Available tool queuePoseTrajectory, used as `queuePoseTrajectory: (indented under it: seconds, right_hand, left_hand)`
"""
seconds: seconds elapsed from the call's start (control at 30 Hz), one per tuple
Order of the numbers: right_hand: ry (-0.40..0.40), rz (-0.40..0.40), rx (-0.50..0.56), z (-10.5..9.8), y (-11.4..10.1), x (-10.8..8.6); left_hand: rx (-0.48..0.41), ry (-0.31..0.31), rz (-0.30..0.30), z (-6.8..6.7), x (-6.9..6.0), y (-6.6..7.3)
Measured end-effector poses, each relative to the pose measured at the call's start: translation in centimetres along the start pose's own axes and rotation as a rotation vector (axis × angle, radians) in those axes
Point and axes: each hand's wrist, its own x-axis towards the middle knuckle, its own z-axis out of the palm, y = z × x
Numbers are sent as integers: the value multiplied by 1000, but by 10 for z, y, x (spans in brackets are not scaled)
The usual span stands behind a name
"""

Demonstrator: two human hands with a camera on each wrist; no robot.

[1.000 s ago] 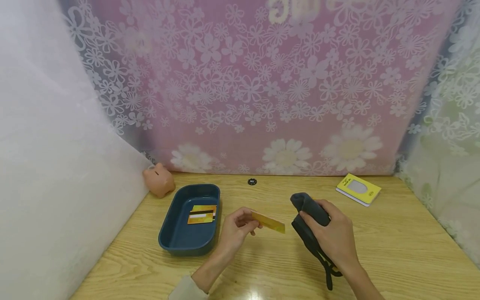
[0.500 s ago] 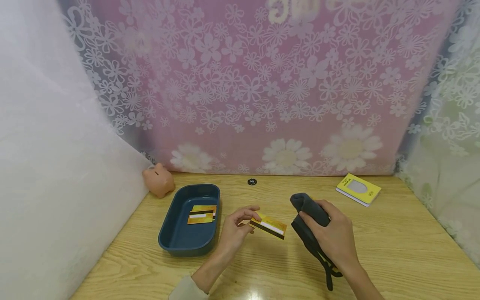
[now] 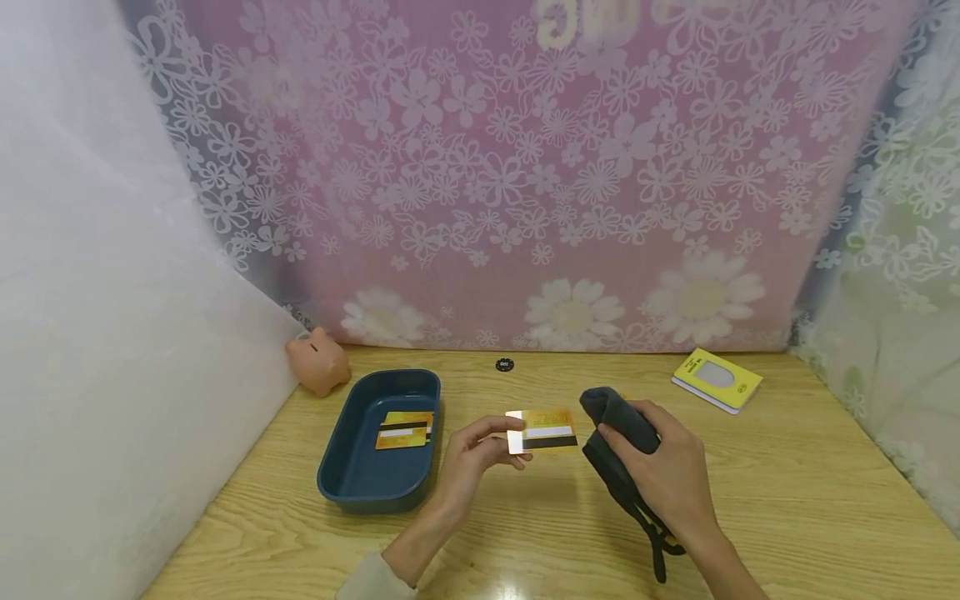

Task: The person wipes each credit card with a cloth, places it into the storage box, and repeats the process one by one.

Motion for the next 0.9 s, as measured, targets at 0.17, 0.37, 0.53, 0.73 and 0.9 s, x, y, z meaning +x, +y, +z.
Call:
queuePoseTrajectory:
  seconds: [0.17, 0.37, 0.53, 0.73, 0.9]
  right_hand:
    - [-2, 4, -2, 0, 1, 0]
    - [-4, -2, -10, 1, 0, -1]
    - [-9, -9, -3, 2, -2, -2]
    - [-20, -29, -11, 7, -4, -4]
    - [-48, -32, 11, 15, -5, -8]
  left_hand:
    - [16, 18, -23, 1, 0, 1]
    - [57, 29, -24, 1, 1, 1]
    - [55, 21, -24, 2, 1, 1]
    - [53, 14, -49, 4, 3, 2]
    - [79, -2, -34, 6, 3, 2]
